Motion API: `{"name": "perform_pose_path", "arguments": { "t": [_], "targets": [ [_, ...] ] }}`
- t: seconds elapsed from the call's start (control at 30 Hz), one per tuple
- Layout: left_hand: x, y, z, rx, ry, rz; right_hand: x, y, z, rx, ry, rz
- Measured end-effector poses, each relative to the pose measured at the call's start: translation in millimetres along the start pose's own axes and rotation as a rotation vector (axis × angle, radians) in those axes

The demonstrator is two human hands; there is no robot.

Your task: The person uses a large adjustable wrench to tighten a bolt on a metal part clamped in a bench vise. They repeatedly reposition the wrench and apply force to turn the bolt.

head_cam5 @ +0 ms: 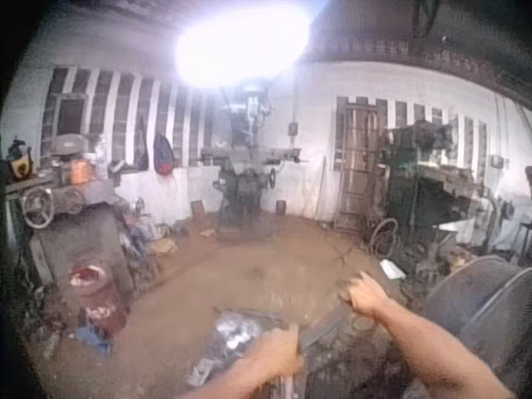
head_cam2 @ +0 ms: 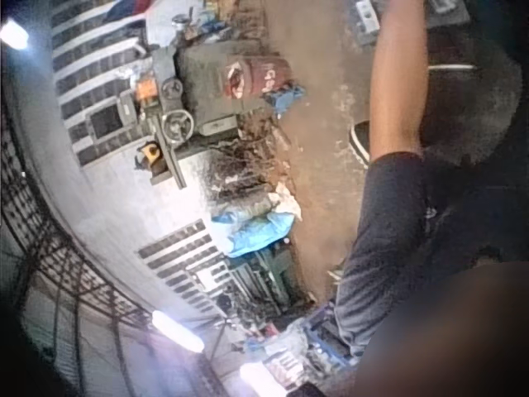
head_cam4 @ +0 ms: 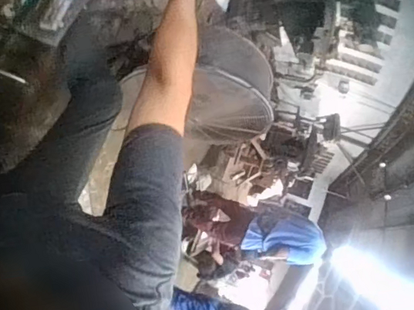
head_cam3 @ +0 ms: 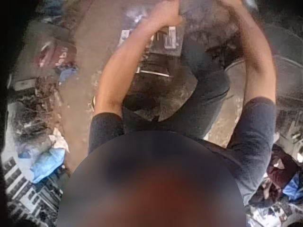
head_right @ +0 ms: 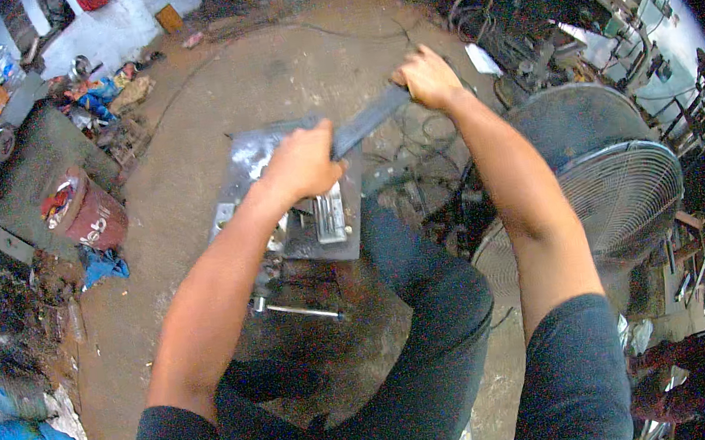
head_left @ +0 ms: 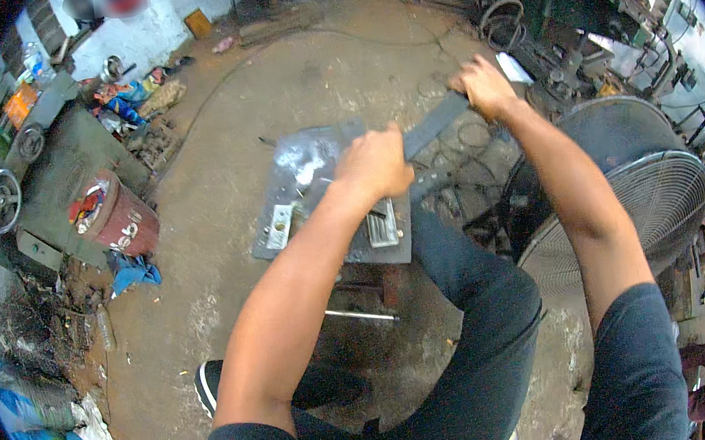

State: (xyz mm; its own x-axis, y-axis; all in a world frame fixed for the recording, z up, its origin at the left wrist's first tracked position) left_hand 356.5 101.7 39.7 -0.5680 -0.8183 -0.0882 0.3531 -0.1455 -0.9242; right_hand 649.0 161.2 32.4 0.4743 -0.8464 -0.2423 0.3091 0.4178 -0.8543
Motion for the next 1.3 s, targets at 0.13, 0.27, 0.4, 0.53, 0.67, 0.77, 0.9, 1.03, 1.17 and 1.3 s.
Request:
{"name": "perform_pose_path", "arguments": {
  "t": [0.13, 0.27, 0.4, 0.53, 0.67, 0.77, 0.9, 1.03, 1.17, 1.3],
  "targets": [
    [-10.3, 1.9, 5.9, -0.028, -0.116, -0.113, -12.5, 22.7, 8.5, -0.107, 0.014, 0.083],
    [-5.5, -3.7, 10.8, -0.021, -0.115, -0.072, 2.7, 8.6, -10.9, -0.287, 0.139, 0.037],
    [3.1, -2.2, 9.5, 0.057, 0.053, -0.082, 48.9, -24.9, -36.2, -0.304, 0.253, 0.074],
    [9.7, 5.0, 7.6, 0.063, 0.216, -0.069, 85.6, -51.3, -57.7, -0.315, 0.397, 0.06],
    [12.9, 4.3, 2.6, 0.097, 0.2, -0.054, 74.9, -52.5, -61.7, -0.294, 0.523, -0.091],
    [15.3, 2.8, 1.4, 0.088, 0.198, -0.066, 71.0, -49.1, -62.8, -0.234, 0.529, -0.087],
    [25.6, 2.7, 7.3, 0.065, 0.337, -0.176, 116.9, -79.3, -99.3, -0.217, 0.694, -0.087],
    [59.5, 1.6, 11.0, -0.063, 0.61, -0.447, 210.3, -143.2, -217.9, -0.388, 0.86, -0.42],
    [102.7, -8.7, 5.0, -0.206, 0.757, -0.334, 252.9, -170.0, -310.1, -0.693, 0.926, -0.179],
    [105.5, -6.2, 8.8, -0.261, 0.631, -0.271, 254.3, -151.3, -285.2, -0.534, 0.897, -0.166]
  ]
}}
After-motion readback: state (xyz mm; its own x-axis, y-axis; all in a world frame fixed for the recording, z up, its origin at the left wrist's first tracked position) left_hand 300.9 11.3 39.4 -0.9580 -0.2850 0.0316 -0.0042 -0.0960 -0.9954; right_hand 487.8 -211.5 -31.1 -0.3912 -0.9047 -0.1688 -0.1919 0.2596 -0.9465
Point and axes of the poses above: each hand's wrist, its own x-axis away from the middle knuckle, its own y-axis out of the palm, z = x × y, the point moved 1 cm from there along -x, towards the middle knuckle, and after that the axes turned 1 degree about -y, right-handed, at the moved point
